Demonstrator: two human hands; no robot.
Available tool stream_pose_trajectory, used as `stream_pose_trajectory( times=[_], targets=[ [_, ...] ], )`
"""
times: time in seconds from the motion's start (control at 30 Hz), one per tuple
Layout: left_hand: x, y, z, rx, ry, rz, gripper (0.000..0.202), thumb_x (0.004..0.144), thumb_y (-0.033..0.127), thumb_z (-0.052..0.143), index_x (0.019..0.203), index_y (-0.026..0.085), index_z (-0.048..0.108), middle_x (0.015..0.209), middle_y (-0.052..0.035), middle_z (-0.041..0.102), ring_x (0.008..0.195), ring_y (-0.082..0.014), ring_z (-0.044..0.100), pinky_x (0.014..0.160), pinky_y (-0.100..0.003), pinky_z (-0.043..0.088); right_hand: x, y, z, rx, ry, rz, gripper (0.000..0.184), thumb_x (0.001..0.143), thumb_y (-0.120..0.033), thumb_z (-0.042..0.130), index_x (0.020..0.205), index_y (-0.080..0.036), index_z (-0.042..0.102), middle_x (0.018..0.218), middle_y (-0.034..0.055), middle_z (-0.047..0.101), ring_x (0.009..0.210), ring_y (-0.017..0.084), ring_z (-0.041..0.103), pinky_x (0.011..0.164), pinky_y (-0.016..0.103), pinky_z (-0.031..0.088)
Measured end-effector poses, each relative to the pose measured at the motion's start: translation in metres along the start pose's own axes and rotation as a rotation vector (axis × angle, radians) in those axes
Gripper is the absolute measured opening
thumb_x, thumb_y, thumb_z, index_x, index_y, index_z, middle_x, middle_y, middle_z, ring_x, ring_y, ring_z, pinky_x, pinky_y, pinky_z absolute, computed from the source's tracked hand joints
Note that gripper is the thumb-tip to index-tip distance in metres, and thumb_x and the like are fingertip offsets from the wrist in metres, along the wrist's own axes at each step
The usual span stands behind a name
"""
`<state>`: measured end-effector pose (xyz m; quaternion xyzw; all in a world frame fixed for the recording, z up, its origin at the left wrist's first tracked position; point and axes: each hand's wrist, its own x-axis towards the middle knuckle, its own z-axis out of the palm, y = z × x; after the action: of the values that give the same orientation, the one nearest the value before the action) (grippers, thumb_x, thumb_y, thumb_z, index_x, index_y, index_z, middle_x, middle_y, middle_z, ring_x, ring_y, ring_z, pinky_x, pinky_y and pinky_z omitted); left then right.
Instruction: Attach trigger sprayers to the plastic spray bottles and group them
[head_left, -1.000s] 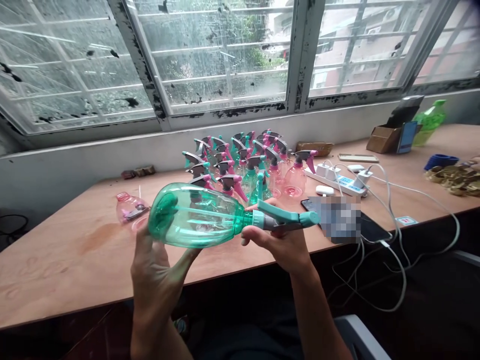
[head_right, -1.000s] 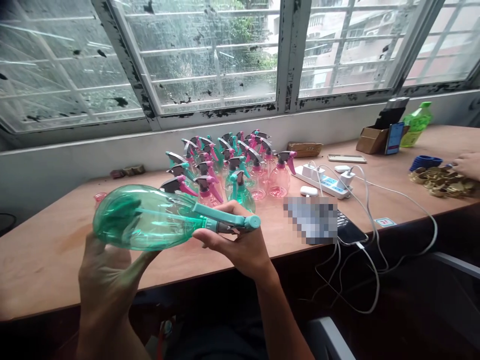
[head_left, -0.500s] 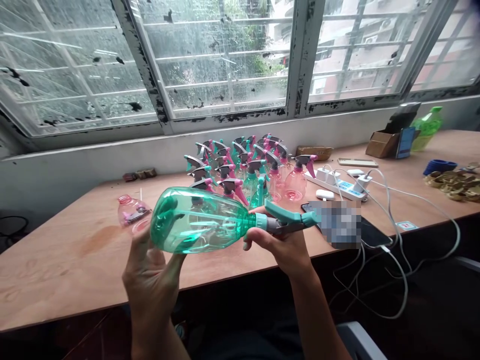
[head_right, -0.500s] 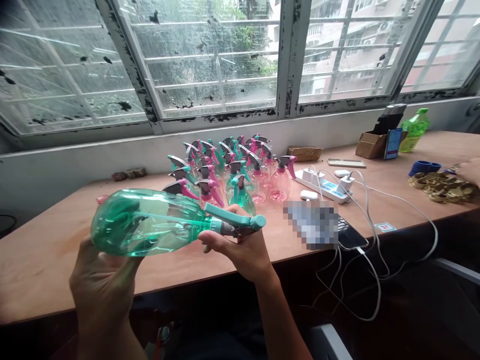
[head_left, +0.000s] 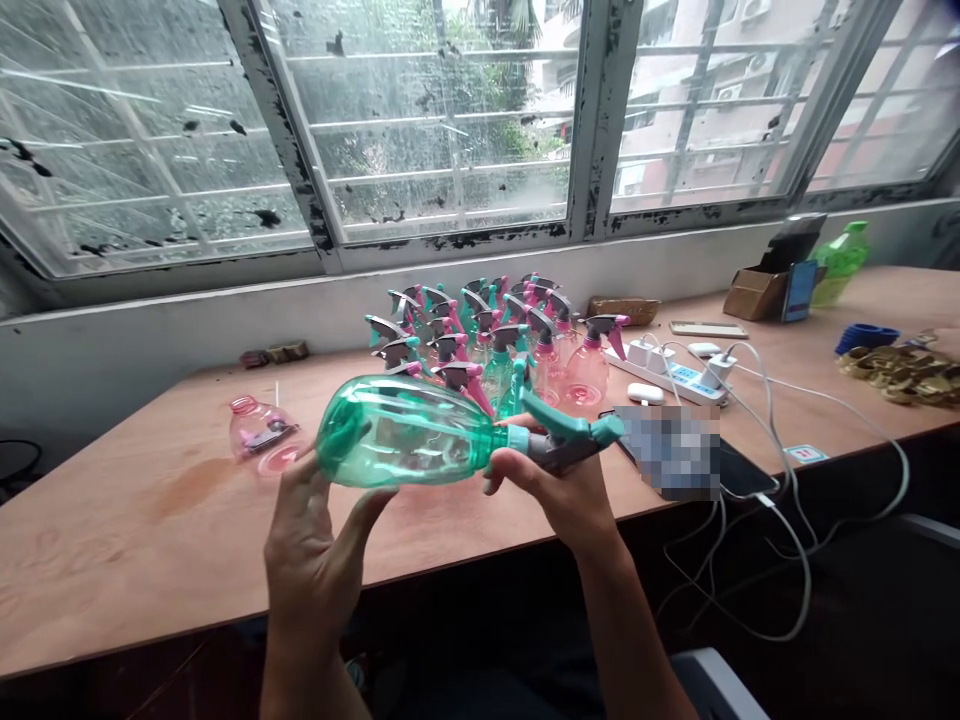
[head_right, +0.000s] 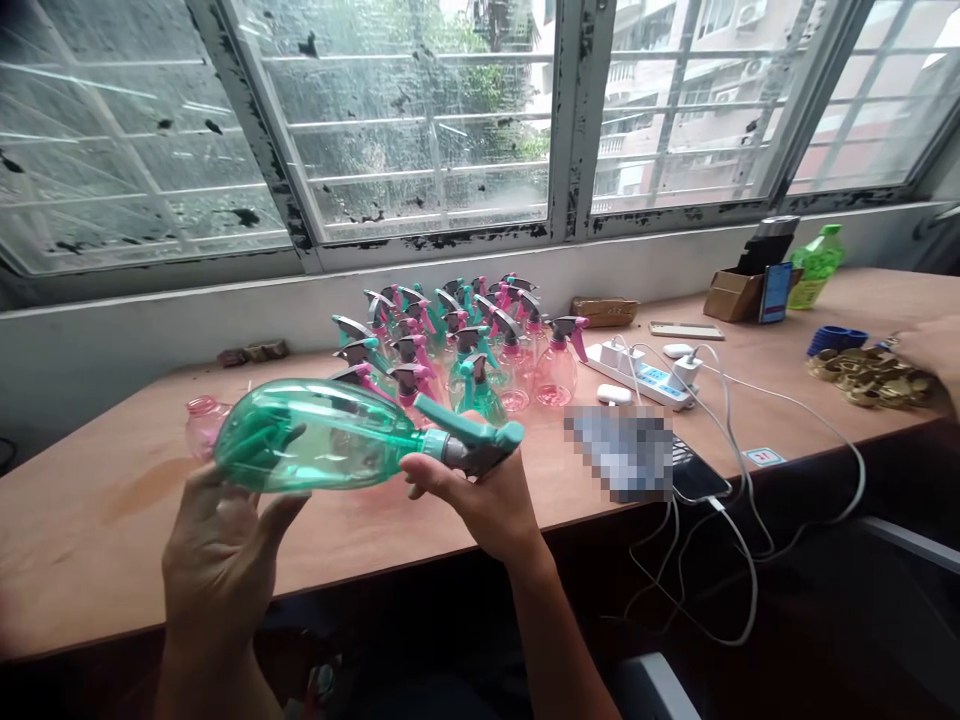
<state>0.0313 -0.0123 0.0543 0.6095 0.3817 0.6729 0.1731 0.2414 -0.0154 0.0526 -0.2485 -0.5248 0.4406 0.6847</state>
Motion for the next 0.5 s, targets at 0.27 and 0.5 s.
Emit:
stream_pose_trajectory(
  times=[0.27,0.5],
  targets=[
    [-0.001,0.007,0.000,0.069,-0.021,0.043,0.060,0.071,0.036,0.089,0.123,0.025,0.062,0.125,-0.0054,0.069,0.126,-0.0318,0.060,0.116,-0.048,0.042,0.004,0.001,-0.001,0.104,-0.015,-0.002,0.025,0.083,-0.038,0.081,0.093,-0.022,0.065,0.066,-0.0028,0.073,0.059,0.020,0.073,0.062,0.037,0.063],
    [0.001,0.011,0.002,-0.022,0.009,0.005,0.045,0.082,0.035,0.081,0.122,0.026,0.063,0.130,-0.0060,0.067,0.132,-0.0320,0.057,0.114,-0.047,0.044,-0.001,0.003,-0.001,0.083,-0.072,0.063,0.030,0.078,-0.028,0.086,0.100,-0.021,0.067,0.069,-0.0026,0.074,0.064,0.019,0.074,0.063,0.034,0.062]
  ],
)
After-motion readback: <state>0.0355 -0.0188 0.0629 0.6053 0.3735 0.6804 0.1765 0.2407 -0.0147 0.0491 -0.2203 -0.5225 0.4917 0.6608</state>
